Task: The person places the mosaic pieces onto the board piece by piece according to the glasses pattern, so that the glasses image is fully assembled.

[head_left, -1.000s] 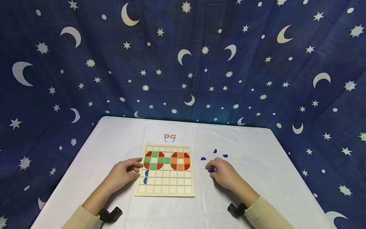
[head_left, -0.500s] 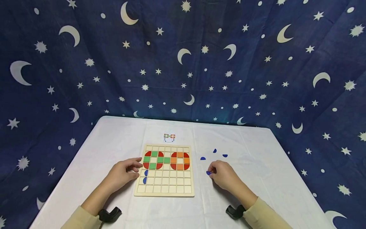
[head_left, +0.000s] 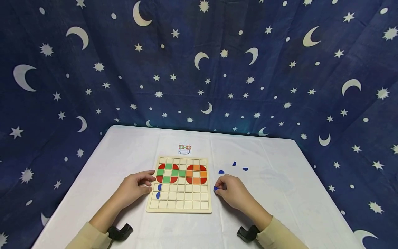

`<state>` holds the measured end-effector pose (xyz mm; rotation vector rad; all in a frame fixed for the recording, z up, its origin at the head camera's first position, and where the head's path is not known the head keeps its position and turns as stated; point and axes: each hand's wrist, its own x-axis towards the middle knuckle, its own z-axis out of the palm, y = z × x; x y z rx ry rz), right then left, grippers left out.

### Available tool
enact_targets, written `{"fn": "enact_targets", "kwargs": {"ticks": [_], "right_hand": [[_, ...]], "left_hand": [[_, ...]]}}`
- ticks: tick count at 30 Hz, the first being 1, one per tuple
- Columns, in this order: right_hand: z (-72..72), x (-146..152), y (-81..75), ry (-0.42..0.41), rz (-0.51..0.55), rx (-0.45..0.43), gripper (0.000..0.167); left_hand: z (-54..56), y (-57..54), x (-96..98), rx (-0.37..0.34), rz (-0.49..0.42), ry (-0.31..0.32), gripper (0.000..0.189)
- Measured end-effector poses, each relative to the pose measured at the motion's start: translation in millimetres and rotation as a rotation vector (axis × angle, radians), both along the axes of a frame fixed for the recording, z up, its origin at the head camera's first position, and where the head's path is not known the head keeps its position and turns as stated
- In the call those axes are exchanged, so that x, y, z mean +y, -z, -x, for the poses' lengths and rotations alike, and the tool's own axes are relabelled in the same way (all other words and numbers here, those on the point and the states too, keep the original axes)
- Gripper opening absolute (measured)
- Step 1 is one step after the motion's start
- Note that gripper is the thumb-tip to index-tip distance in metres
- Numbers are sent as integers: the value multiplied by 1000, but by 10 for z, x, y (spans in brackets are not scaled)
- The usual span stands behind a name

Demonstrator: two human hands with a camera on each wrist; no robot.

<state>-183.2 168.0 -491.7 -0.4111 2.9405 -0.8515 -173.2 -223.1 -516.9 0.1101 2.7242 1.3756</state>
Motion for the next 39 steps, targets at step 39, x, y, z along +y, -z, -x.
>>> {"fn": "enact_targets", "kwargs": {"ticks": [39], "right_hand": [[-205, -1540, 38, -309, 34, 1, 18]], "left_hand": [[12, 1, -1, 10, 2, 5, 27]]}}
